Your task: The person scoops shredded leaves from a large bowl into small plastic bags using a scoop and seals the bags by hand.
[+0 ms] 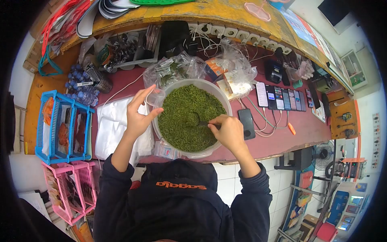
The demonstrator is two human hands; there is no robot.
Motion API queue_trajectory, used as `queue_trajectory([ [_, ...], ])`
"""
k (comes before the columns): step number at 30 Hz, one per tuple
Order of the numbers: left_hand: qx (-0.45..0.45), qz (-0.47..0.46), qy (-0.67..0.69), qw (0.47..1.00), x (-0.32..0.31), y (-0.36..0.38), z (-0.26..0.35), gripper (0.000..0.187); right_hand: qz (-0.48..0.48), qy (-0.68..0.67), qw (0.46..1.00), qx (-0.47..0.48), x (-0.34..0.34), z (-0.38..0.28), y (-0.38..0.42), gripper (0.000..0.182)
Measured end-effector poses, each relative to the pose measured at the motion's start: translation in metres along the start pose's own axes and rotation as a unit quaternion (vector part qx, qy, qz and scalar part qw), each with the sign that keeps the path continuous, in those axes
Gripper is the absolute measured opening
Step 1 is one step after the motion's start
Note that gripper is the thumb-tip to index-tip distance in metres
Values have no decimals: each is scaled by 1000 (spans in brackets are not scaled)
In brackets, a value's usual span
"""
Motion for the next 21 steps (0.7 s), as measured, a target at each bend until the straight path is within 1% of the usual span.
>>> queue_trajectory([
  [2, 7, -3, 16, 1000, -8, 3, -5, 65, 29, 2, 999, 15, 10, -3, 1, 9],
  [3, 5, -31, -27, 999, -15, 6, -7, 66, 28, 2, 999, 14, 14, -9, 2, 9],
  [4, 3, -60, -68, 996, -24, 9, -8, 66, 75, 16, 997, 28, 25, -18, 4, 8],
  [5, 3, -60, -67, 996, -28, 11, -8, 66, 122, 30, 991, 42, 35, -27, 7, 8],
  [6, -7, -85, -104, 991, -37, 13, -5, 66, 152, 46, 984, 77, 40, -38, 10, 8],
  [7, -16, -109, -142, 984, -46, 16, -3, 66, 151, 46, 984, 77, 39, -42, 11, 8],
  [8, 16, -118, -124, 985, -53, 18, -6, 64, 197, 74, 970, 124, 42, -52, 14, 9],
  [9, 16, -117, -124, 985, -57, 17, -3, 64, 242, 102, 950, 171, 45, -63, 19, 11],
  [10, 13, -123, -127, 984, -62, 17, 0, 64, 241, 102, 950, 172, 44, -66, 20, 11],
  [12, 11, -127, -136, 983, -68, 16, 3, 64, 252, 163, 933, 199, 41, -75, 23, 14],
  [13, 11, -126, -135, 983, -69, 16, 4, 64, 251, 163, 933, 199, 42, -75, 23, 14],
  [15, 18, -121, -134, 983, -68, 16, 3, 63, 281, 161, 923, 206, 49, -76, 25, 14],
  [16, 19, -120, -135, 983, -68, 18, 0, 63, 280, 160, 924, 207, 56, -76, 27, 14],
  [18, -5, -65, -158, 985, -60, 20, 0, 64, 240, 168, 951, 103, 71, -62, 25, 14],
  [19, -4, -66, -158, 985, -60, 22, 0, 64, 239, 168, 951, 102, 72, -63, 23, 14],
  [21, -11, -12, -217, 976, -56, 25, 7, 65, 114, 83, 983, 114, 60, -63, 9, 15],
])
Point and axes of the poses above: each hand's wrist, its own y-axis away from the middle knuckle, its own x-axis out of the back of the hand, z = x × y, the point moved 7 cm from there along -y, towards the middle knuckle, and after that the axes turned 7 degrees about -y, right-handed, at the moved point
